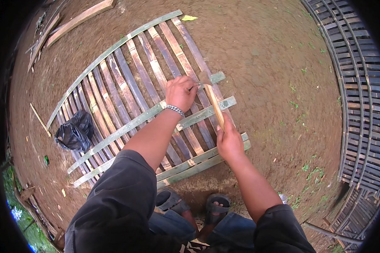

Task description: The person uses a hammer to drive nails into a wooden lattice structure lying on the ground. They repeatedly pick up nails from a black plastic bag and secure the cross slats to the main frame.

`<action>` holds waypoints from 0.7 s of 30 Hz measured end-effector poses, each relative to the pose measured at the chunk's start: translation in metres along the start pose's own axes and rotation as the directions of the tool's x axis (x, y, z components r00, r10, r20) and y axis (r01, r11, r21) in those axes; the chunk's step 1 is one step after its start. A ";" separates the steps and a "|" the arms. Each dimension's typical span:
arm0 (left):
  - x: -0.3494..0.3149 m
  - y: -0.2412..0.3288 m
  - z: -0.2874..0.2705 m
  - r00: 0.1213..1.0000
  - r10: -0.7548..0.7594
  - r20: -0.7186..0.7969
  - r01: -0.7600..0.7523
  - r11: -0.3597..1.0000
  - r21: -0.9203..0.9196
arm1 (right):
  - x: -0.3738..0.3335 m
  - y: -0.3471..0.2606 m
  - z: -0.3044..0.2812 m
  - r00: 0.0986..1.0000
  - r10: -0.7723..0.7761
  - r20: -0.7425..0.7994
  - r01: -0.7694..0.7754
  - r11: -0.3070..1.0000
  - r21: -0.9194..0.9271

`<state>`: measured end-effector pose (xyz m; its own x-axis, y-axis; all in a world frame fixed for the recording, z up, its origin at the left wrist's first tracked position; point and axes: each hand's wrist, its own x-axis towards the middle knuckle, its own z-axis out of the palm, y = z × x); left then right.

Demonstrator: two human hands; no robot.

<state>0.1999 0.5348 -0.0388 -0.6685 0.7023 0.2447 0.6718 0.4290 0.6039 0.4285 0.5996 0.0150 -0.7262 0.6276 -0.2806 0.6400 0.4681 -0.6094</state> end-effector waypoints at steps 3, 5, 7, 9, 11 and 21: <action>-0.001 -0.004 0.000 1.000 -0.003 -0.006 0.003 1.000 0.005 | 0.000 -0.008 -0.006 1.000 0.022 0.013 -0.022 1.000 0.008; -0.002 -0.006 0.000 1.000 -0.007 0.019 0.006 1.000 0.014 | 0.004 -0.011 -0.010 0.986 0.103 0.129 -0.094 0.993 -0.071; 0.000 -0.002 0.000 1.000 -0.003 0.024 0.002 1.000 0.023 | 0.003 -0.004 -0.008 0.991 0.111 0.076 -0.111 0.994 -0.001; 0.000 -0.001 0.000 1.000 0.006 0.011 -0.006 1.000 0.024 | 0.002 -0.003 -0.006 0.997 0.072 0.007 -0.073 0.996 0.060; -0.001 -0.005 0.002 1.000 0.018 -0.021 -0.018 1.000 0.016 | 0.001 -0.007 -0.005 0.997 -0.010 -0.082 0.019 0.994 0.106; 0.000 -0.005 0.001 1.000 0.022 0.004 -0.022 1.000 0.023 | 0.002 -0.010 -0.007 1.000 -0.004 0.017 0.002 0.994 0.112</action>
<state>0.1967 0.5337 -0.0426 -0.6523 0.7140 0.2544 0.6933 0.4263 0.5810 0.4228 0.6004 0.0254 -0.7326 0.6155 -0.2907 0.6065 0.3965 -0.6891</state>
